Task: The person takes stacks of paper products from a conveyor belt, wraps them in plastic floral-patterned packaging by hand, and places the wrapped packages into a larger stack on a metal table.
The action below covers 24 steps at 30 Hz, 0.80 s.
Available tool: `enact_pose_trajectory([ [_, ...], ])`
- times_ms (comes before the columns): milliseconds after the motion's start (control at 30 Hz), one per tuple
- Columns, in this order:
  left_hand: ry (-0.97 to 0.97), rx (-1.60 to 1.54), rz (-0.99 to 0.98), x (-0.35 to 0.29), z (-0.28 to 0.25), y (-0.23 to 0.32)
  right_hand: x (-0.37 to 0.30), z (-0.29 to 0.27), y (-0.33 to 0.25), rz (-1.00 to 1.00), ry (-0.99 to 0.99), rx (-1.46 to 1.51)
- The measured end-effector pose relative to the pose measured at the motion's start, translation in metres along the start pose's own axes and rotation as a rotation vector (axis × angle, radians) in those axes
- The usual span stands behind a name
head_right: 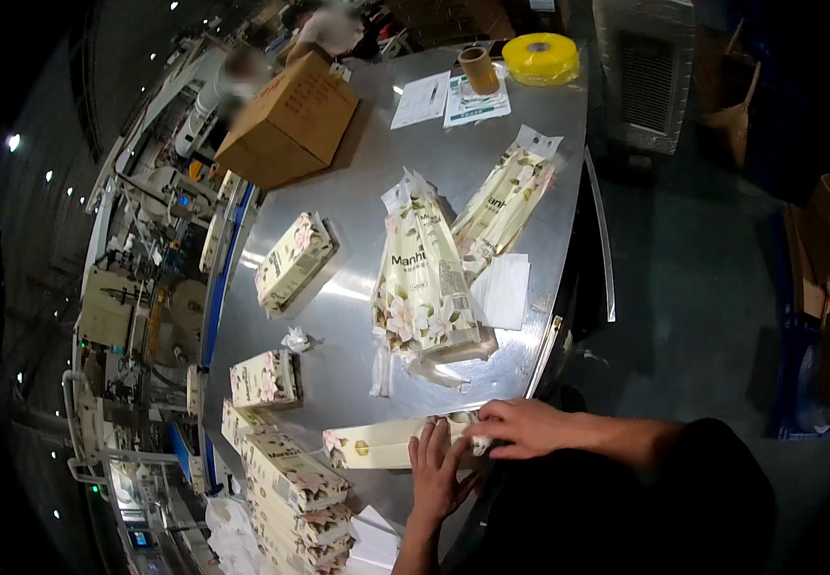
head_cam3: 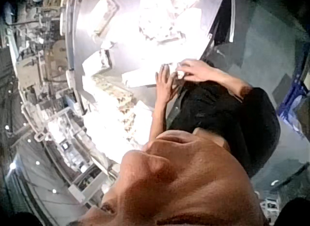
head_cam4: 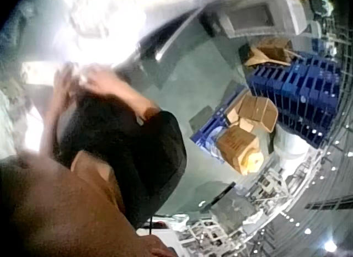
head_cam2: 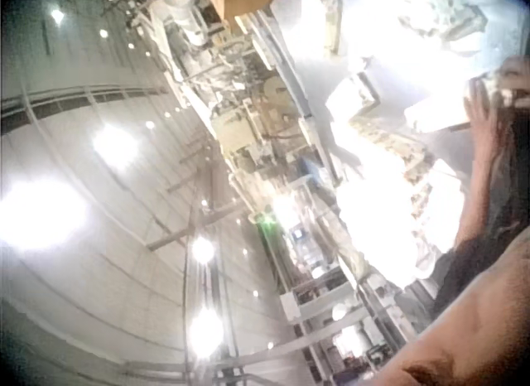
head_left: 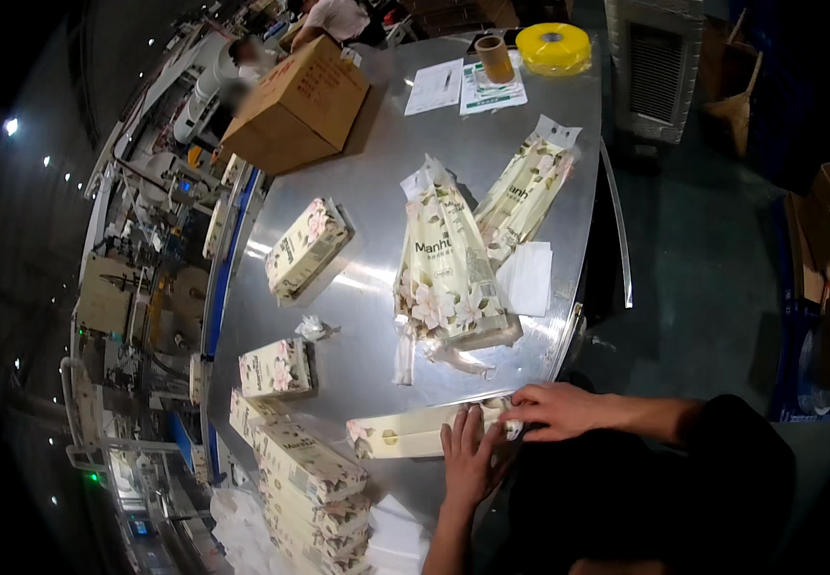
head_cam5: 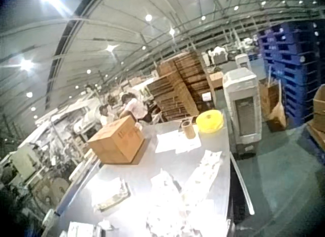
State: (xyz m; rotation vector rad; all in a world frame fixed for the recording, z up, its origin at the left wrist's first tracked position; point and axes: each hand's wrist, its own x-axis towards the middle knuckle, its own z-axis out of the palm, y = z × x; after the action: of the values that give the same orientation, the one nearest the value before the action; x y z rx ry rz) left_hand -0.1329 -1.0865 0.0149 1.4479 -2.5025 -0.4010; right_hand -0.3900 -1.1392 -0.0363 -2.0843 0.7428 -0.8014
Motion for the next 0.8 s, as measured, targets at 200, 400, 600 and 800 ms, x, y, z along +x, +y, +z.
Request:
enact_pose_trajectory([
  [200, -0.027, 0.178, -0.075, -0.007, 0.006, -0.017, 0.012, 0.007, 0.01, -0.163, -0.133, -0.158],
  [400, -0.11, 0.319, -0.228, -0.02, -0.026, -0.068, 0.014, 0.019, 0.02, -0.138, -0.14, -0.284],
  [600, 0.064, 0.361, -0.37, -0.063, -0.049, -0.141, 0.022, 0.036, 0.006, -0.107, -0.178, -0.211],
  [800, -0.099, 0.259, -0.282, -0.047, -0.043, -0.102, 0.037, 0.065, 0.009, -0.121, -0.271, -0.176],
])
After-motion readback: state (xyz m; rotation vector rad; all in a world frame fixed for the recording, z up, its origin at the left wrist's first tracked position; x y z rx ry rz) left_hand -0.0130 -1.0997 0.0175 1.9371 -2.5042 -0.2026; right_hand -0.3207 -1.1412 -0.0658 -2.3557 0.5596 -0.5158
